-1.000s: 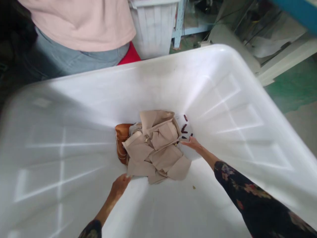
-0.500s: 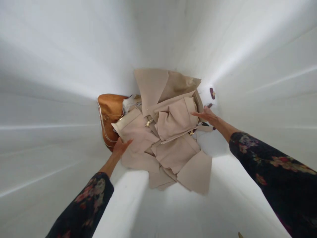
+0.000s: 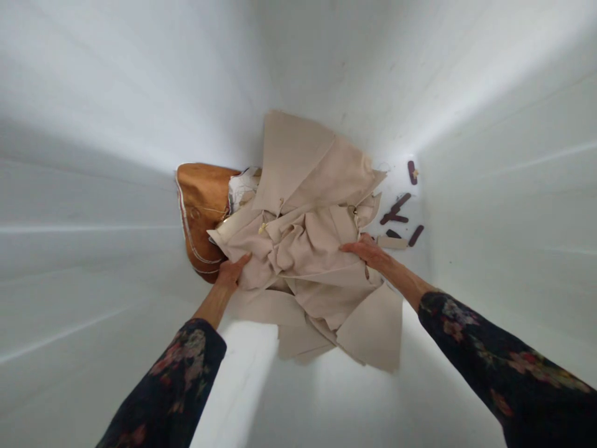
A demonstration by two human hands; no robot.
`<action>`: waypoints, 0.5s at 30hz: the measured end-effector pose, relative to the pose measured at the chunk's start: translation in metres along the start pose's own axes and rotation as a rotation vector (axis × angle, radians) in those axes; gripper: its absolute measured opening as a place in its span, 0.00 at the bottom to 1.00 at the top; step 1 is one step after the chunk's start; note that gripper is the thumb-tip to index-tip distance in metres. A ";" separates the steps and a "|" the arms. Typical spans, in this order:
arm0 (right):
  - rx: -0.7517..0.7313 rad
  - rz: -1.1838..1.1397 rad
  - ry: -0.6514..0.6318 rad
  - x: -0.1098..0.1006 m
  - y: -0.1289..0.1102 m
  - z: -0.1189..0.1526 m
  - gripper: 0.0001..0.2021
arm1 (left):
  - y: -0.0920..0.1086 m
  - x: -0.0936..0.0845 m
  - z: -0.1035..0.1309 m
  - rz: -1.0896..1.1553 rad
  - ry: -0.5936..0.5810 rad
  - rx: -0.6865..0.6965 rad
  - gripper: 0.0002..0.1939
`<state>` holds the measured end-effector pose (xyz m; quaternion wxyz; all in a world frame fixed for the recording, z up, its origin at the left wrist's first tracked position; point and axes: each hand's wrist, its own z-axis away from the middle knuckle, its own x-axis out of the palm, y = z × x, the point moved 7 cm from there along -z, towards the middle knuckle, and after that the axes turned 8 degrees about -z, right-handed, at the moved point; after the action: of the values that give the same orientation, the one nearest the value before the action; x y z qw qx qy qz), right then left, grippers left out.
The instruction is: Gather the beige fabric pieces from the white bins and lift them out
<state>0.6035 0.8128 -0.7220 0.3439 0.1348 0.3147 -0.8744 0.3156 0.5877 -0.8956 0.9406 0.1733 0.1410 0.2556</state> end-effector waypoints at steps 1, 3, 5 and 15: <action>0.006 -0.005 -0.013 -0.001 0.001 0.009 0.15 | 0.001 0.001 0.005 0.048 -0.016 -0.019 0.22; 0.011 -0.013 -0.012 -0.012 -0.001 0.029 0.16 | 0.007 -0.003 0.018 0.125 -0.021 -0.034 0.21; 0.022 -0.013 0.013 -0.033 -0.004 0.047 0.17 | 0.017 -0.012 0.035 0.171 0.005 -0.016 0.20; 0.060 0.035 -0.007 -0.058 -0.028 0.122 0.14 | 0.124 0.091 0.238 -0.429 -0.443 0.679 0.08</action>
<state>0.6242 0.7802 -0.5892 0.3561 0.1474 0.2848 -0.8777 0.4216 0.6754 -0.6481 0.8698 0.4890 0.0451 -0.0487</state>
